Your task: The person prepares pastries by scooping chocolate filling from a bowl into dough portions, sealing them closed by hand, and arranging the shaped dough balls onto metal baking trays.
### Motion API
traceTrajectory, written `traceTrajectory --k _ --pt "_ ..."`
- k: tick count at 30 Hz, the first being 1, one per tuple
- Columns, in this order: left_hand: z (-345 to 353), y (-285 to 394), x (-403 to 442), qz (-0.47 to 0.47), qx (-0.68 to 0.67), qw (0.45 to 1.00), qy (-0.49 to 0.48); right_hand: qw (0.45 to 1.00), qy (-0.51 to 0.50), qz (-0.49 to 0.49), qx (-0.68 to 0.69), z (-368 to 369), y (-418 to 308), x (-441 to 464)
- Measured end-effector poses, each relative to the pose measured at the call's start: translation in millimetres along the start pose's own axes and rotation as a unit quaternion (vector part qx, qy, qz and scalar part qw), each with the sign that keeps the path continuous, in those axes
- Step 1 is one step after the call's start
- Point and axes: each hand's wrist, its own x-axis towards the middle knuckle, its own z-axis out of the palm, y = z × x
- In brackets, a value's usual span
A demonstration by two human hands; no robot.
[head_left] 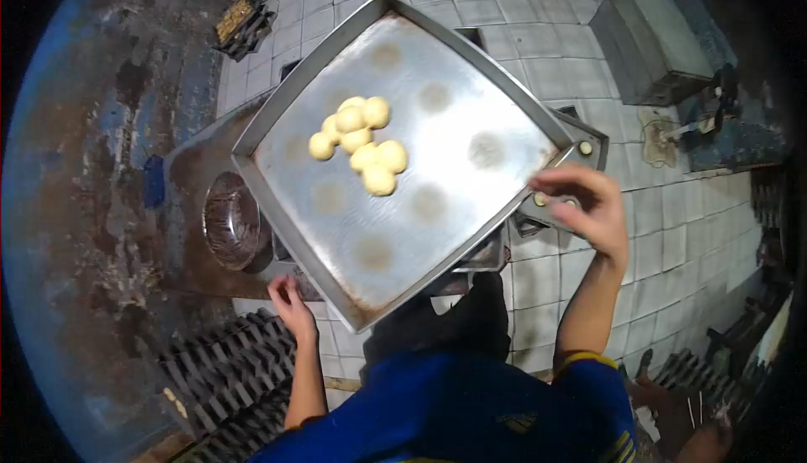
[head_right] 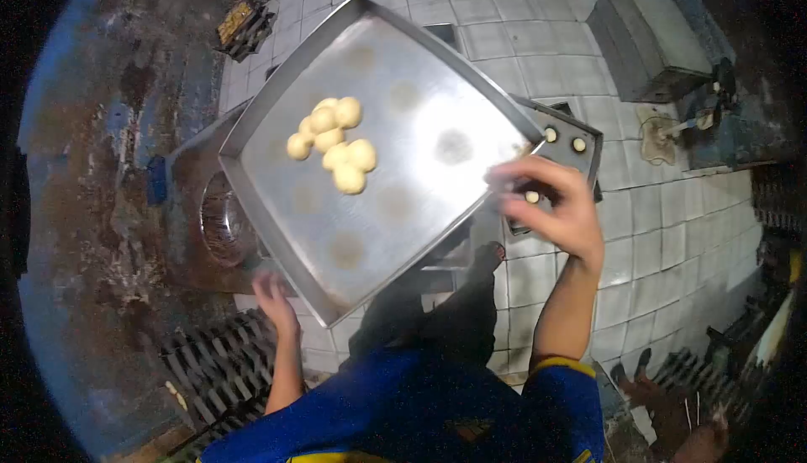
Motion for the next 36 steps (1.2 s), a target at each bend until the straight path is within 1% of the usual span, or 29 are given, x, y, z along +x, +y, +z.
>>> traceTrajectory --k 1,3,4,5,6,8,9,10,12,13,15,16,17,19,20,21,23,24,25,26,27,28,29,30,31,33,34,35,36 --pt "1 13 22 0.028 -0.070 0.997 0.014 0.992 -0.060 0.002 -0.109 36 -28 25" --pt "-4 54 58 0.164 -0.015 0.986 0.014 0.958 -0.124 -0.025 -0.258 109 -39 62" --pt "-10 67 73 0.158 -0.031 0.987 0.013 0.942 -0.115 -0.020 -0.314 138 -36 74" --pt "-10 81 87 0.228 -0.059 0.971 -0.044 0.924 -0.104 -0.020 -0.368 156 -28 89" --pt "-12 93 99 0.295 -0.085 0.947 -0.099 0.924 -0.081 -0.037 -0.371 169 -15 109" --pt "-13 119 114 0.316 -0.119 0.924 -0.182 0.916 -0.057 -0.056 -0.393 178 20 154" --pt "-9 127 120 0.331 -0.105 0.914 -0.209 0.906 -0.050 -0.063 -0.415 179 31 174" --pt "-11 141 123 0.323 -0.076 0.910 -0.248 0.903 -0.050 -0.064 -0.422 185 31 186" --pt "-8 156 133 0.346 -0.088 0.887 -0.294 0.868 -0.106 -0.057 -0.481 205 24 208" --pt "-9 160 138 0.358 -0.098 0.875 -0.310 0.865 -0.107 -0.064 -0.487 224 14 216" --pt "-14 161 145 0.346 -0.124 0.877 -0.310 0.829 -0.186 -0.139 -0.509 268 5 221" --pt "-19 158 144 0.333 -0.141 0.875 -0.320 0.771 -0.192 -0.202 -0.573 283 11 223" --pt "-25 155 143 0.330 -0.144 0.877 -0.319 0.769 -0.196 -0.201 -0.574 295 16 225" --pt "-34 151 144 0.287 -0.157 0.894 -0.305 0.620 -0.293 -0.190 -0.702 308 28 240" --pt "-35 142 145 0.293 -0.165 0.897 -0.287 0.613 -0.271 -0.242 -0.701 308 44 245" --pt "-40 137 145 0.288 -0.167 0.900 -0.280 0.610 -0.278 -0.246 -0.700 309 49 253" --pt "-51 129 142 0.210 -0.193 0.925 -0.251 0.575 -0.316 -0.243 -0.715 314 54 266" --pt "-59 130 141 0.211 -0.189 0.926 -0.250 0.574 -0.321 -0.250 -0.710 317 49 270" --pt "-60 128 140 0.210 -0.185 0.929 -0.242 0.637 -0.344 -0.146 -0.674 320 38 276" --pt "-57 123 139 0.149 -0.270 0.918 -0.248 0.688 -0.362 -0.040 -0.628 323 28 278" --pt "-55 119 141 0.088 -0.353 0.898 -0.249 0.687 -0.367 -0.049 -0.625 325 20 278" --pt "-56 119 146 0.081 -0.366 0.891 -0.255 0.779 -0.376 -0.002 -0.501 326 16 276" --pt "-59 120 146 0.059 -0.337 0.907 -0.246 0.849 -0.380 0.048 -0.364 331 13 274" --pt "-55 118 149 0.031 -0.353 0.906 -0.230 0.912 -0.356 0.054 -0.198 339 13 261" --pt "-51 117 151 0.000 -0.368 0.905 -0.215 0.929 -0.349 0.079 -0.097 354 -10 240" --pt "-48 128 150 0.002 -0.385 0.895 -0.223 0.966 -0.253 0.023 -0.053 393 -58 187" --pt "-47 132 149 0.021 -0.398 0.882 -0.251 0.972 -0.218 -0.007 -0.082 405 -62 169" --pt "-36 130 148 0.035 -0.363 0.911 -0.192 0.977 -0.177 -0.035 -0.112 417 -66 151" --pt "-37 136 144 0.046 -0.372 0.912 -0.168 0.984 -0.131 -0.038 -0.114 430 -77 134"
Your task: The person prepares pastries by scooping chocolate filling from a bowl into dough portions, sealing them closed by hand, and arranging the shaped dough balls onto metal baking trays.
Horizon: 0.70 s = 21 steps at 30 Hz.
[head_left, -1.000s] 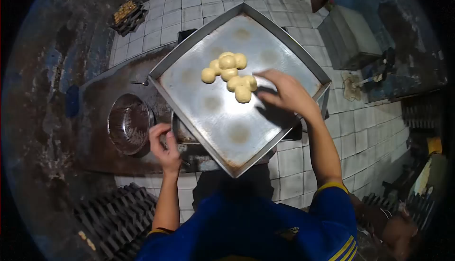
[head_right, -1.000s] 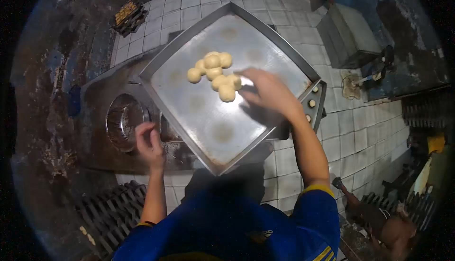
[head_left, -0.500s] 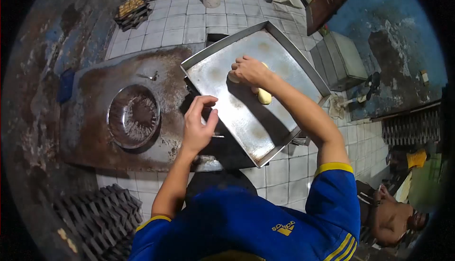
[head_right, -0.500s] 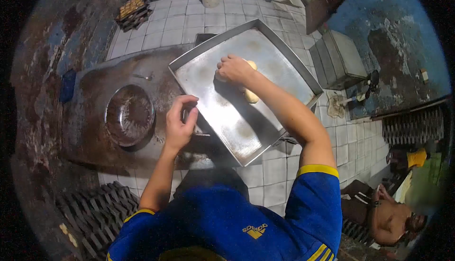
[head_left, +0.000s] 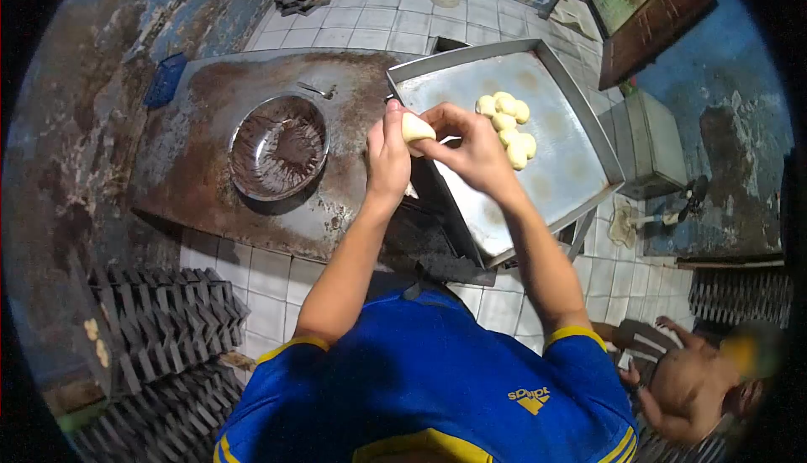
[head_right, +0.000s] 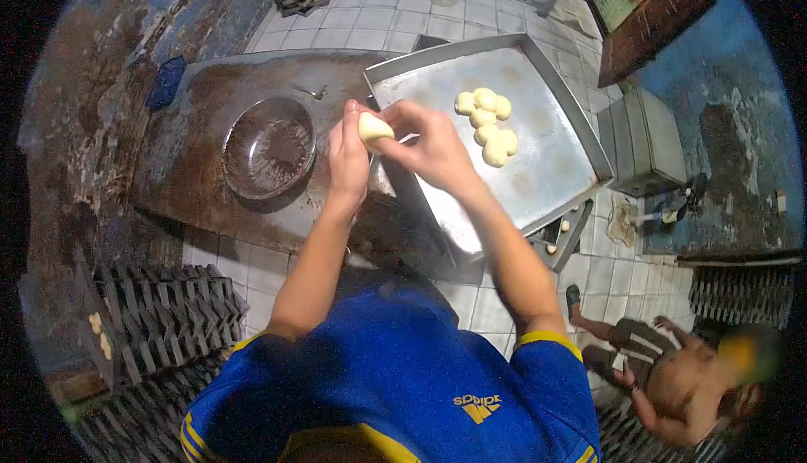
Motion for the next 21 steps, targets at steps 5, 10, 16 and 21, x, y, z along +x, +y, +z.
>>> traceTrajectory --k 5,10,16,21 --pt "4 23 -5 0.060 -0.025 0.998 0.001 0.989 0.117 -0.076 0.053 32 -12 -20" --pt "-29 39 7 0.022 -0.144 0.987 -0.067 0.939 0.296 -0.053 0.166 97 -18 12" --pt "-131 67 48 -0.065 -0.258 0.944 -0.196 0.938 0.212 -0.035 0.273 159 -30 69" --pt "-209 67 87 -0.109 -0.298 0.947 -0.049 0.932 0.193 -0.008 0.305 231 -27 127"
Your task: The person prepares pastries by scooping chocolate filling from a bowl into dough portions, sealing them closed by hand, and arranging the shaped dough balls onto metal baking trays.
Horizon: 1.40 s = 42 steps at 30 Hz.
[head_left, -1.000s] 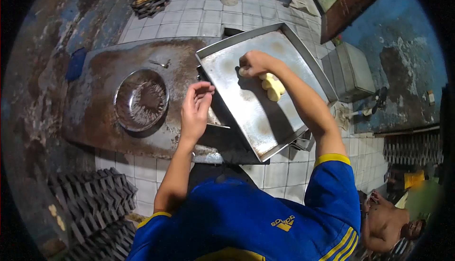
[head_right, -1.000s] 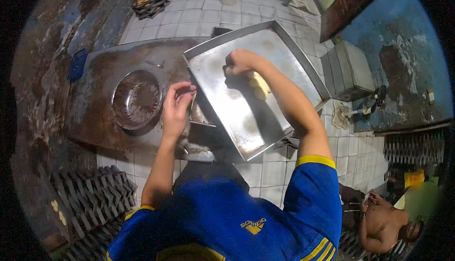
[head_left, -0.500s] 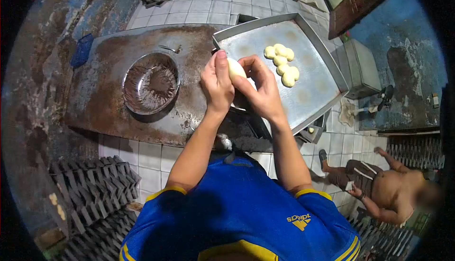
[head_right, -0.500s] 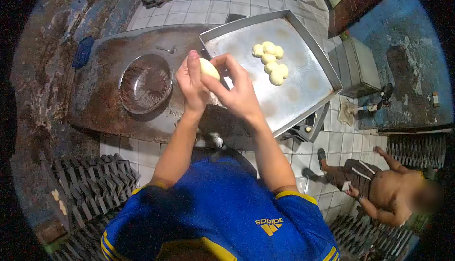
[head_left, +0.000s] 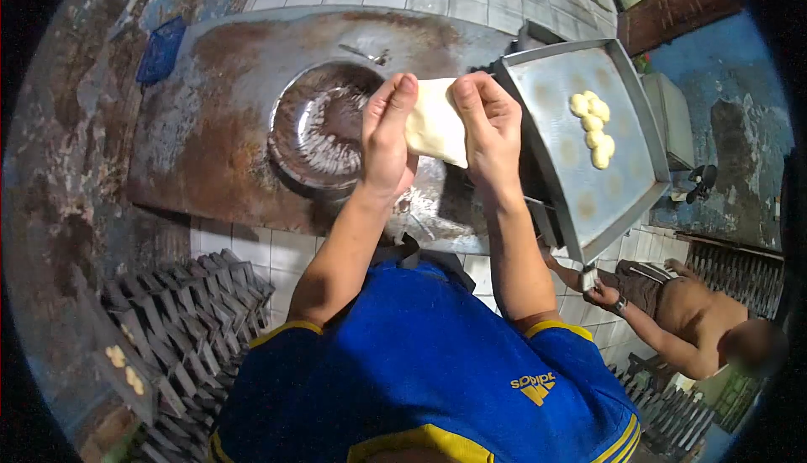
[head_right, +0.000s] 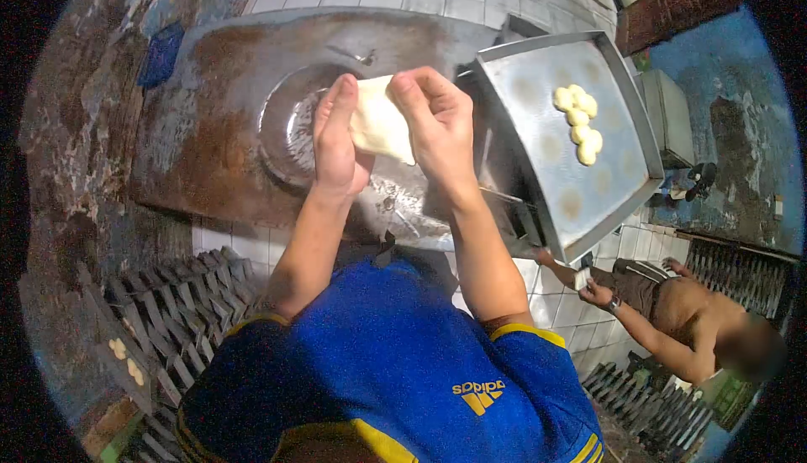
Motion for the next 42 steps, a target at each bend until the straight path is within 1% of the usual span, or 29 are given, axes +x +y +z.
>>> traceTrajectory --k 2,3,4,6,7,8,9,11,12,14,16,18,19,20,21,22,23,24,26,29,31,32,33,34,36,38,40,41,42 --pt "-42 13 12 -0.032 0.018 0.999 -0.009 0.986 -0.049 0.149 -0.055 20 -2 2" --pt "-81 3 24 -0.006 0.026 0.997 -0.073 0.978 -0.087 0.174 -0.079 34 -5 2" --pt "-112 -8 30 0.055 0.246 0.958 -0.134 0.971 -0.151 0.176 -0.053 39 0 2" --pt "-143 -10 14 0.003 0.281 0.937 -0.207 0.952 -0.163 0.179 -0.188 47 17 1" --pt "-141 -12 2 0.049 0.385 0.907 -0.162 0.942 -0.147 0.169 -0.250 40 33 -1" --pt "-142 -6 -9 0.022 0.344 0.931 -0.122 0.927 -0.130 0.161 -0.312 34 49 -4" --pt "-158 -9 -15 -0.010 0.371 0.921 -0.123 0.921 -0.076 0.202 -0.324 17 80 -11" --pt "-195 -12 -23 -0.061 0.446 0.888 -0.094 0.854 -0.035 0.287 -0.432 -29 155 -36" --pt "-207 -9 -28 -0.083 0.493 0.864 -0.062 0.785 -0.047 0.333 -0.520 -56 197 -63" --pt "-217 15 -38 -0.056 0.610 0.788 -0.059 0.611 -0.136 0.403 -0.668 -88 258 -133" --pt "-250 28 -38 0.028 0.680 0.724 -0.110 0.644 -0.089 0.273 -0.709 -132 333 -222" --pt "-289 42 -37 0.081 0.734 0.655 -0.161 0.668 -0.117 0.234 -0.697 -119 321 -229" --pt "-299 52 -44 -0.001 0.688 0.722 -0.071 0.684 -0.138 0.196 -0.689 -108 315 -231" --pt "-320 57 -48 -0.089 0.678 0.730 -0.002 0.687 -0.136 0.203 -0.685 -91 301 -225" --pt "-340 62 -51 -0.172 0.661 0.727 0.070 0.744 -0.147 0.207 -0.618 -75 282 -208" --pt "-361 60 -48 -0.171 0.661 0.727 0.071 0.794 -0.158 0.205 -0.550 -62 267 -185" --pt "-378 58 -49 -0.150 0.540 0.816 0.142 0.819 -0.149 0.197 -0.517 -46 259 -165" --pt "-400 56 -54 -0.119 0.533 0.823 0.156 0.819 -0.152 0.200 -0.517 -25 249 -140" --pt "-443 51 -63 -0.055 0.519 0.833 0.181 0.837 -0.135 0.114 -0.518 14 244 -84" --pt "-442 58 -62 -0.090 0.485 0.842 0.219 0.792 -0.165 0.119 -0.575 38 302 -35" --pt "-437 57 -59 -0.045 0.492 0.848 0.194 0.776 -0.176 0.118 -0.593 39 353 -26" --pt "-433 57 -58 -0.030 0.493 0.849 0.186 0.749 -0.171 0.173 -0.616 43 369 -21" --pt "-419 63 -58 -0.019 0.582 0.796 0.168 0.719 -0.165 0.227 -0.635 47 380 -19" --pt "-407 69 -57 -0.009 0.664 0.733 0.149 0.718 -0.168 0.227 -0.636 49 386 -19" --pt "-388 80 -56 -0.023 0.664 0.732 0.148 0.688 -0.165 0.255 -0.659 53 397 -22" --pt "-379 90 -53 -0.039 0.665 0.731 0.146 0.690 -0.152 0.254 -0.661 54 406 -27" --pt "-375 98 -48 -0.129 0.605 0.768 0.165 0.693 -0.137 0.251 -0.662 58 409 -26" --pt "-385 97 -53 -0.130 0.604 0.768 0.167 0.688 -0.143 0.269 -0.658 60 410 -26" --pt "-394 96 -55 -0.081 0.671 0.722 0.148 0.684 -0.149 0.287 -0.654 60 414 -27"
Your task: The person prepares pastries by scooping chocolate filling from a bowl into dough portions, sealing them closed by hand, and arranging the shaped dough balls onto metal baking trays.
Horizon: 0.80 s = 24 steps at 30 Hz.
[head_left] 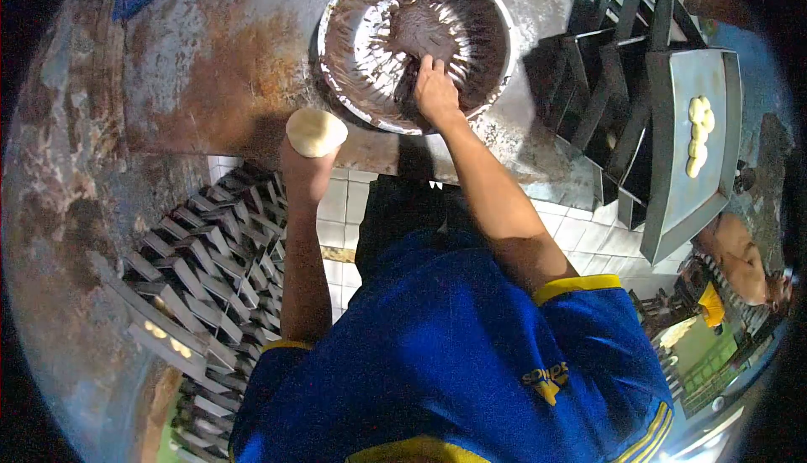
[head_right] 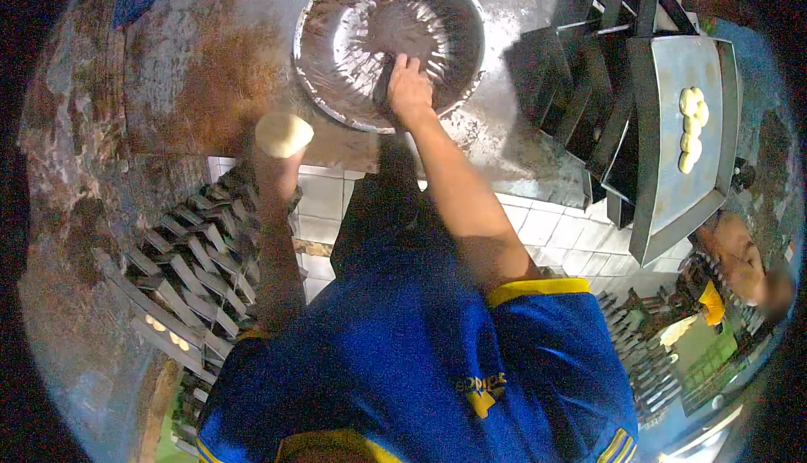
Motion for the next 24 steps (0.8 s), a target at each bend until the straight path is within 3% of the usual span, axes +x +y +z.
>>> traceTrajectory --k 2,4,5,6,7,8,10,12,14,15,16,18,20,24 --pt "0 -17 -1 0.053 0.075 0.995 0.032 1.000 0.001 -0.001 0.020 9 0 1" --pt "-6 -11 2 0.001 0.038 0.999 0.030 0.999 0.004 -0.005 0.040 27 10 17" --pt "-7 -12 3 0.001 0.039 0.999 0.034 0.988 -0.090 -0.070 0.101 35 22 34" --pt "-9 -14 5 0.026 0.052 0.997 0.043 0.961 -0.182 -0.134 0.159 37 27 43" --pt "-11 -14 8 0.052 0.065 0.995 0.053 0.865 -0.296 -0.066 0.400 22 18 36" --pt "-12 -12 13 0.053 0.065 0.995 0.062 0.799 -0.363 -0.009 0.480 -14 -2 24" --pt "-9 0 22 0.066 -0.033 0.994 0.084 0.789 -0.368 -0.049 0.490 -61 -25 2" --pt "-5 11 35 0.060 -0.030 0.995 0.079 0.768 -0.368 -0.138 0.505 -111 -46 -28" --pt "4 19 46 0.045 0.010 0.999 -0.006 0.819 -0.270 -0.255 0.438 -142 -65 -60" --pt "-7 58 37 0.038 -0.082 0.996 -0.010 0.849 -0.169 -0.345 0.363 -158 -73 -72" --pt "-8 69 36 0.038 -0.085 0.996 -0.006 0.857 -0.063 -0.428 0.280 -171 -79 -84" --pt "-7 86 34 0.150 -0.126 0.981 -0.003 0.900 -0.034 -0.396 0.177 -191 -85 -109" --pt "-18 108 29 0.170 -0.102 0.980 0.006 0.891 0.035 -0.436 0.124 -197 -75 -120" --pt "-18 116 18 0.204 -0.098 0.974 -0.025 0.883 0.071 -0.446 0.124 -201 -55 -146"
